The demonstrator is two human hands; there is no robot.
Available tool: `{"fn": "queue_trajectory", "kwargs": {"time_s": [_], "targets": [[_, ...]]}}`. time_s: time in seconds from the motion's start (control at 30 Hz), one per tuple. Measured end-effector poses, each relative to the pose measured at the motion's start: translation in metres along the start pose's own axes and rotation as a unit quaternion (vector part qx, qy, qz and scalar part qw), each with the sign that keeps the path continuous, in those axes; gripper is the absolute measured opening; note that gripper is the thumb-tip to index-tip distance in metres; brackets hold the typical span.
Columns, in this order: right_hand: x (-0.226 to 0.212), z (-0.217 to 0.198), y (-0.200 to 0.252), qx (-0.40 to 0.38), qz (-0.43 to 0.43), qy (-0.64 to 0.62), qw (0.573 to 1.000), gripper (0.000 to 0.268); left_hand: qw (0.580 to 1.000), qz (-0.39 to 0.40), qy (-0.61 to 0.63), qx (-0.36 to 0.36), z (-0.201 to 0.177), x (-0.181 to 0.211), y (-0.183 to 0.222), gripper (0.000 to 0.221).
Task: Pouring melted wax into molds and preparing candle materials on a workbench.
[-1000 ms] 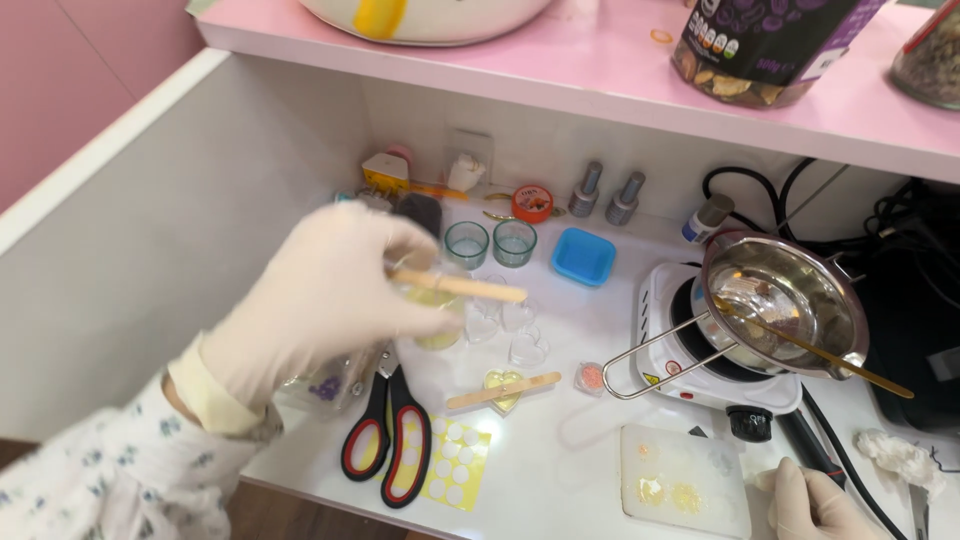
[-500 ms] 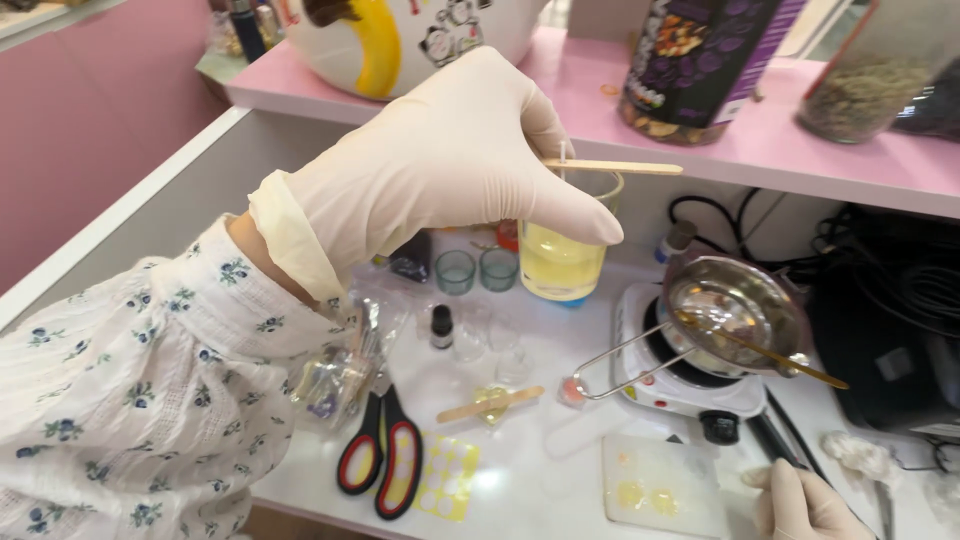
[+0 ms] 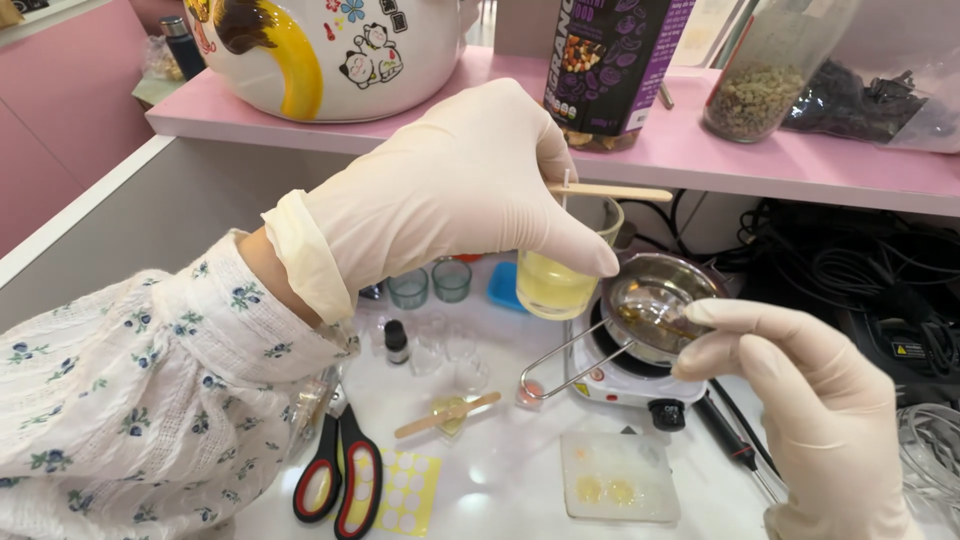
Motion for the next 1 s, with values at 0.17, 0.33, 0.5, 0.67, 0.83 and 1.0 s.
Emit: {"fn": "queue_trajectory", "kwargs": {"time_s": [0.17,0.33,0.5,0.67,0.83,1.0], "targets": [[-0.028,0.014,-0.005,-0.033,-0.068,-0.039,0.996,0.029,1.0,-0.006,-0.003,0.004,-0.001,-0.008,0.005,0.041],[-0.048,0.035,-0.014,-0.056,-0.037,-0.038,0.997,0.037,0.998,-0.059,-0.013,0.007,-0.006,-0.019,0.017,0.047],[-0.062,0.05,-0.019,-0.07,-0.037,-0.067,0.995,0.034,0.996,-0.083,-0.014,0.012,-0.014,-0.028,0.027,0.043],[-0.06,0.057,-0.015,-0.068,-0.023,-0.071,0.995,0.032,0.998,-0.066,-0.003,0.022,-0.024,-0.032,0.031,0.048],[-0.057,0.061,-0.014,-0.098,-0.04,-0.11,0.988,0.033,0.996,-0.08,0.043,0.01,-0.028,-0.025,0.036,0.043],[-0.054,0.061,-0.013,-0.111,-0.057,-0.094,0.988,0.033,0.999,-0.039,0.026,0.016,-0.033,-0.013,0.036,0.043]]}}
Point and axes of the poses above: each hand's wrist, its own y-axis away from the middle knuckle, its own z-axis out of the palm, x = y × z, the point moved 10 cm from there along -y, towards the middle knuckle, and after that the axes turned 12 degrees about y, right-handed, at the moved point
